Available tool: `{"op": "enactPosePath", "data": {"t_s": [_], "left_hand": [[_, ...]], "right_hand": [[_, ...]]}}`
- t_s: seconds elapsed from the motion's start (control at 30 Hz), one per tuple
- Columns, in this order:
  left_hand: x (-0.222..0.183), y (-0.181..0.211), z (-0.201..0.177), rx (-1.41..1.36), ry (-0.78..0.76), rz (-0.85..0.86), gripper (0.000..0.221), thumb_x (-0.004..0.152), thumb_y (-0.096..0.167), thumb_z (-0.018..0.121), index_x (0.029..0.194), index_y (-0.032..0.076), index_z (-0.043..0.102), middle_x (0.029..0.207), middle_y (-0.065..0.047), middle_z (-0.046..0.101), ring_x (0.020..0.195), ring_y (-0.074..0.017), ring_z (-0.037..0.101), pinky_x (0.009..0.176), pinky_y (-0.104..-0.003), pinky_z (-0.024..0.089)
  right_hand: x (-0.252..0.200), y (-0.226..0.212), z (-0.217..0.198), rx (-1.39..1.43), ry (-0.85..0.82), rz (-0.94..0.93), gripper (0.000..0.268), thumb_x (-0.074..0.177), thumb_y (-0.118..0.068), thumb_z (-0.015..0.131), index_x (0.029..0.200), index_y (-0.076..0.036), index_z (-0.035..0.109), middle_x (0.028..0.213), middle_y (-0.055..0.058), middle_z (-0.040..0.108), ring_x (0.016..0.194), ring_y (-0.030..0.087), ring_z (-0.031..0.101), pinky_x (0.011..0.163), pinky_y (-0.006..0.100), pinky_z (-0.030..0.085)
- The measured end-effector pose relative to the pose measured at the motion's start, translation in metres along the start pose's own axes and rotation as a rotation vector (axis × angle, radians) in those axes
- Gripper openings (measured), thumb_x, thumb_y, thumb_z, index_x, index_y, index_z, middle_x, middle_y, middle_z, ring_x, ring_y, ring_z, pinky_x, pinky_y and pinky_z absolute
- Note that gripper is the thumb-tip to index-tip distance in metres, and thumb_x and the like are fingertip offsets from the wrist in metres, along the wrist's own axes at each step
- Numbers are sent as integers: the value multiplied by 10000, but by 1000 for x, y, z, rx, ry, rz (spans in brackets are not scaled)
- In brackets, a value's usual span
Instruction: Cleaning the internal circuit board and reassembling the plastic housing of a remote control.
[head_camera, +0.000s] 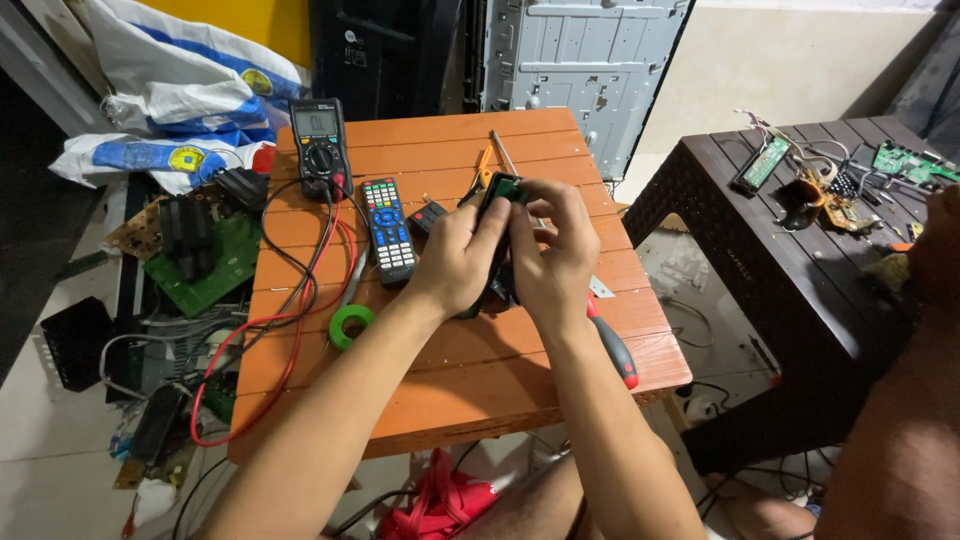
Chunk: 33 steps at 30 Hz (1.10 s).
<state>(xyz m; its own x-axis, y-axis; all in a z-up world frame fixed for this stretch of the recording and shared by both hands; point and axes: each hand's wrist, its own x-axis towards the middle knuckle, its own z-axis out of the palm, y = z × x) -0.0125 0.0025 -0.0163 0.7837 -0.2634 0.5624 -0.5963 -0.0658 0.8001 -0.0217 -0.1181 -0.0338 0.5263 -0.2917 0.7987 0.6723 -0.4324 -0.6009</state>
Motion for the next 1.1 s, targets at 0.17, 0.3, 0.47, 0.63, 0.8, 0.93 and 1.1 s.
{"op": "enactPosePath", "data": {"t_s": [0.17,0.3,0.47,0.63,0.8,0.93,1.1], "left_hand": [[3,-15,3,-93,-34,-32,611,1115,439,270,851,32,642,832,-149,714,908,-245,670,860,-450,536],[6,-35,2,-47,13,-6,566,1119,385,281,1027,-27,657,952,-216,700,992,-329,664,930,-519,508],[3,1,1,54,41,49,520,1105,382,304,1168,-32,612,1046,-290,652,1093,-457,634,957,-563,480],[9,-11,-2,164,120,181,430,1090,383,401,1255,21,566,1048,-211,612,1015,-430,647,862,-498,535],[9,-20,-6,272,156,309,441,1074,411,455,1354,84,555,1108,-130,575,1016,-356,637,824,-433,558],[8,-14,-11,365,129,438,505,1061,431,434,1401,73,541,1115,-108,556,998,-318,634,830,-439,564],[7,-19,-11,394,224,655,592,1026,488,423,1418,69,572,1169,-107,584,1032,-297,658,841,-389,581]], "right_hand": [[-4,11,4,80,-3,86,342,952,-156,748,1225,-51,570,1116,144,649,899,304,718,630,429,650],[-6,9,7,3,-25,69,415,910,-142,812,1241,-42,583,1144,122,648,983,306,722,694,439,662],[-5,3,7,40,-55,122,390,937,-144,757,1272,-25,597,1150,145,644,988,295,723,728,450,661],[-6,6,5,281,-172,352,379,943,-191,715,1273,-20,641,1078,126,669,975,226,701,794,438,654],[-5,-1,6,464,-188,380,378,891,-45,757,1254,-17,657,1086,134,700,1016,232,693,861,457,626],[-19,43,0,378,-179,256,199,941,23,639,1136,22,679,983,176,704,983,234,667,799,460,600],[-20,23,1,371,-90,45,297,977,66,564,1263,46,640,1001,197,712,878,220,682,738,438,597]]}}
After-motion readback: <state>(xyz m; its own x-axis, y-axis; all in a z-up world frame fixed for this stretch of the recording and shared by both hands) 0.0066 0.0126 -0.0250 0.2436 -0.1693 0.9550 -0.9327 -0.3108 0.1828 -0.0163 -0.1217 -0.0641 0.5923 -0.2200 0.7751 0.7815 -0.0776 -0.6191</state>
